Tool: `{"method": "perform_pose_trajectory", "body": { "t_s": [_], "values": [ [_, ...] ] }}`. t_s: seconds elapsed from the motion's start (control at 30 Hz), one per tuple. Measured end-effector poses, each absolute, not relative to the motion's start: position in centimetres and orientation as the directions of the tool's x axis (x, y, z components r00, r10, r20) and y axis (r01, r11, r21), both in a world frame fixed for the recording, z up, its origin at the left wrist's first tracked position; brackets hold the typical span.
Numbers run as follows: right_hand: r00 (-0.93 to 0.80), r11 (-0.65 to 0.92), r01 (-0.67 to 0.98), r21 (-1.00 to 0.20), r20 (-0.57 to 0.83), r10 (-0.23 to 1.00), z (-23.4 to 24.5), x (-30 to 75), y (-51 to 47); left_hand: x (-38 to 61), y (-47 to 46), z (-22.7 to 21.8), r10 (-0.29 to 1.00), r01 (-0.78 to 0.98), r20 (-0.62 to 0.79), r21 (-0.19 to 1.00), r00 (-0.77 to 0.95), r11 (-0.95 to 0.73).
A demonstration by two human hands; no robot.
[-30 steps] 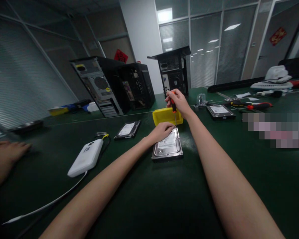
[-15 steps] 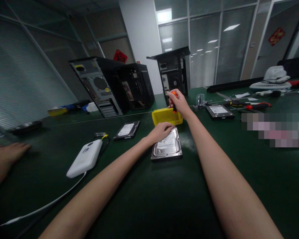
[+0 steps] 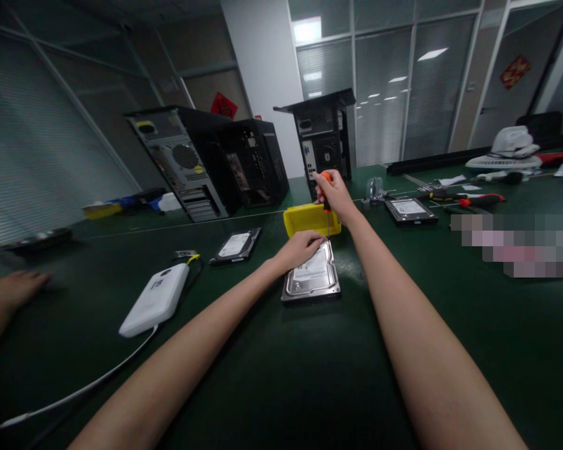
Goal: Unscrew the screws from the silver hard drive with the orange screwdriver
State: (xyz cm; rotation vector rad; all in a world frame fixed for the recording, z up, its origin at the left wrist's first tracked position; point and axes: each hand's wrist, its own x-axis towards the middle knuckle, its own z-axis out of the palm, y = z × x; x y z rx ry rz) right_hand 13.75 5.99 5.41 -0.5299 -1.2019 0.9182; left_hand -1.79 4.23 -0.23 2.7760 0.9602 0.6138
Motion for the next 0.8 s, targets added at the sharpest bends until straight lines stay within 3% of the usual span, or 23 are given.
{"method": "perform_pose_trajectory", "body": {
  "t_s": [0.63,0.8],
  "values": [
    [0.153,0.56,-0.312,-0.767,0.542,0.827,5.27,13.97,5.9,-1.76,4.15,0.06,0.63,0.578,0.315,0.251,0.709,-0.776],
    [0.101,0.586,-0.277,-0.761,0.584,0.806,5.53,13.96,5.64,-1.7,4.14,0.09,0.636,0.586,0.316,0.249,0.704,-0.771]
  ]
}}
